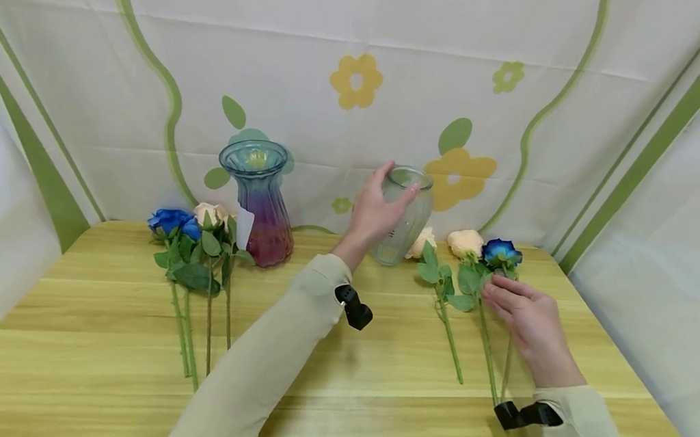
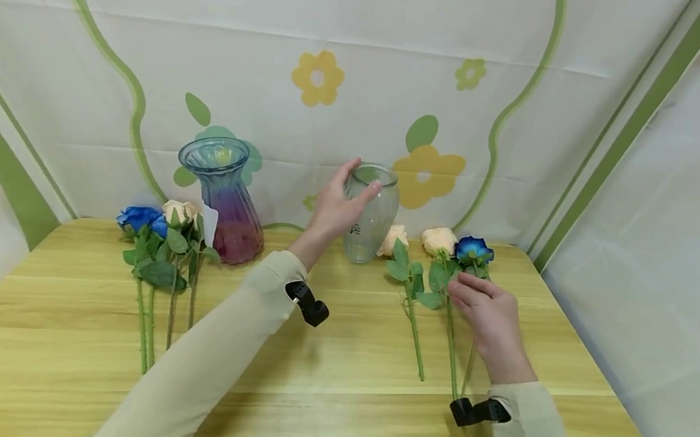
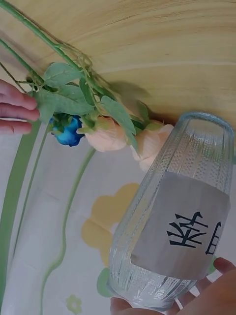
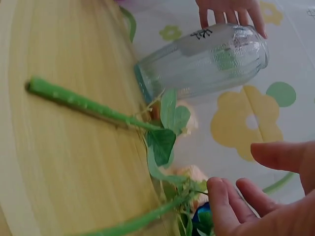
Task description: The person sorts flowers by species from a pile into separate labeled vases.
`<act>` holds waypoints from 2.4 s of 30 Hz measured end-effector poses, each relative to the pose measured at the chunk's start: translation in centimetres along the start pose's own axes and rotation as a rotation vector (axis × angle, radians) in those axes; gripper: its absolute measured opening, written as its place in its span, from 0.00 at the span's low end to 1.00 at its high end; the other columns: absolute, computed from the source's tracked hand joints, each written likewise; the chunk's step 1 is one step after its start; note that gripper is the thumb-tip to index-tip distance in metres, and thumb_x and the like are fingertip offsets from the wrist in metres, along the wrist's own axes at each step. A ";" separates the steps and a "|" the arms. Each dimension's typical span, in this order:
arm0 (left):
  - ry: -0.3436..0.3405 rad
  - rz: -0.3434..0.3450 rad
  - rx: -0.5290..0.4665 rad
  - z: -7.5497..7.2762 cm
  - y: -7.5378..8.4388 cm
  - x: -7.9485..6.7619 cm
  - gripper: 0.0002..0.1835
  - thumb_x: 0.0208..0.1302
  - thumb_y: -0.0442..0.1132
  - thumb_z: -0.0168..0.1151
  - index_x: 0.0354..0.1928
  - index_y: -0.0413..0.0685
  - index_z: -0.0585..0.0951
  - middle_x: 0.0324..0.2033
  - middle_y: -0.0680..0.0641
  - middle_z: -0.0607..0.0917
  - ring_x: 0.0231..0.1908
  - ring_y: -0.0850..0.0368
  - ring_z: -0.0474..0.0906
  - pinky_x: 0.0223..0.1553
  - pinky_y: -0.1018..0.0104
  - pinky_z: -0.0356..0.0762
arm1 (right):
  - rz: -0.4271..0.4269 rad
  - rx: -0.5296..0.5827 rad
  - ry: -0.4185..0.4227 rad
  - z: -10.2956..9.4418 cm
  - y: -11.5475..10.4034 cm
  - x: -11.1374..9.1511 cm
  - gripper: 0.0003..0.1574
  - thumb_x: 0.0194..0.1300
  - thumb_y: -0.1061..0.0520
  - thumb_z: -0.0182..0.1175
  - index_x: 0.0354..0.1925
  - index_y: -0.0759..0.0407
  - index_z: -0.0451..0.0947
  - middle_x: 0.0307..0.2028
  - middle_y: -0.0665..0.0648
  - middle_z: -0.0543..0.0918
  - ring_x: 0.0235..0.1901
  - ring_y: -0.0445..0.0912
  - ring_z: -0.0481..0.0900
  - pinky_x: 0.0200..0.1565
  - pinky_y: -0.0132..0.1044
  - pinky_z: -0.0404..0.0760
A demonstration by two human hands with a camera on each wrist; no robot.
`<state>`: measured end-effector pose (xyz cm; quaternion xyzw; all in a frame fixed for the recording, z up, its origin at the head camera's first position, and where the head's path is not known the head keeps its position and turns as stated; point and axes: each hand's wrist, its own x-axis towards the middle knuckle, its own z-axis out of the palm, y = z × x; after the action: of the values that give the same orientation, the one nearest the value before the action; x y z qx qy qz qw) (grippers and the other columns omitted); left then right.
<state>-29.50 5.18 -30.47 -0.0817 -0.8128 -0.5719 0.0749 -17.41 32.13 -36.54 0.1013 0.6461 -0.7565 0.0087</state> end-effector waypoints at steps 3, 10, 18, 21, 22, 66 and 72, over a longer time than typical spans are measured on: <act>0.011 0.003 -0.015 0.2 -0.3 0.1 0.38 0.75 0.62 0.62 0.82 0.69 0.62 0.81 0.56 0.65 0.82 0.47 0.60 0.80 0.40 0.60 | 0.023 -0.188 0.012 -0.6 0.2 0.1 0.35 0.74 0.60 0.67 0.73 0.67 0.71 0.61 0.54 0.81 0.45 0.29 0.88 0.55 0.27 0.86; 0.013 0.006 -0.031 1.1 -0.7 0.4 0.38 0.75 0.63 0.61 0.82 0.71 0.61 0.81 0.60 0.65 0.82 0.49 0.59 0.82 0.36 0.51 | 0.075 -0.565 0.034 -2.0 0.7 0.1 0.39 0.77 0.55 0.65 0.75 0.74 0.65 0.69 0.69 0.72 0.41 0.25 0.84 0.51 0.29 0.88; 0.002 -0.035 -0.038 0.8 -0.2 0.2 0.38 0.75 0.61 0.60 0.82 0.71 0.60 0.82 0.60 0.63 0.82 0.47 0.58 0.82 0.33 0.42 | 0.117 -0.701 0.023 -1.8 1.0 0.0 0.38 0.74 0.52 0.68 0.71 0.73 0.72 0.75 0.75 0.68 0.41 0.24 0.80 0.48 0.29 0.88; 0.011 -0.038 -0.034 0.7 -0.1 0.1 0.38 0.76 0.60 0.60 0.82 0.70 0.60 0.82 0.59 0.63 0.82 0.48 0.58 0.82 0.33 0.42 | 0.122 -0.744 0.017 -1.5 1.1 0.1 0.37 0.73 0.51 0.69 0.70 0.72 0.75 0.72 0.74 0.72 0.42 0.28 0.83 0.48 0.29 0.88; 0.011 -0.035 -0.032 0.6 -0.1 0.1 0.38 0.76 0.60 0.60 0.82 0.69 0.60 0.82 0.58 0.63 0.82 0.48 0.58 0.82 0.33 0.42 | 0.122 -0.754 0.018 -1.4 1.2 0.1 0.36 0.73 0.51 0.69 0.69 0.72 0.76 0.71 0.74 0.74 0.42 0.30 0.84 0.47 0.30 0.88; 0.048 -0.053 -0.011 1.5 -0.4 0.5 0.38 0.75 0.62 0.59 0.83 0.73 0.58 0.82 0.58 0.63 0.82 0.49 0.58 0.80 0.25 0.40 | -0.160 0.861 0.356 3.7 -4.2 4.1 0.15 0.64 0.72 0.71 0.48 0.65 0.82 0.40 0.60 0.89 0.39 0.50 0.83 0.43 0.36 0.89; 0.044 -0.048 -0.027 1.7 -0.2 0.3 0.38 0.75 0.62 0.58 0.83 0.73 0.57 0.83 0.59 0.61 0.83 0.49 0.56 0.80 0.26 0.39 | -0.143 0.998 0.371 4.4 -5.4 5.1 0.11 0.67 0.69 0.70 0.47 0.64 0.82 0.39 0.59 0.87 0.41 0.50 0.80 0.52 0.37 0.87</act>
<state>-29.85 6.75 -31.18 -0.0506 -0.8050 -0.5860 0.0781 -23.86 29.27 -31.47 0.1809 0.2038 -0.9398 -0.2063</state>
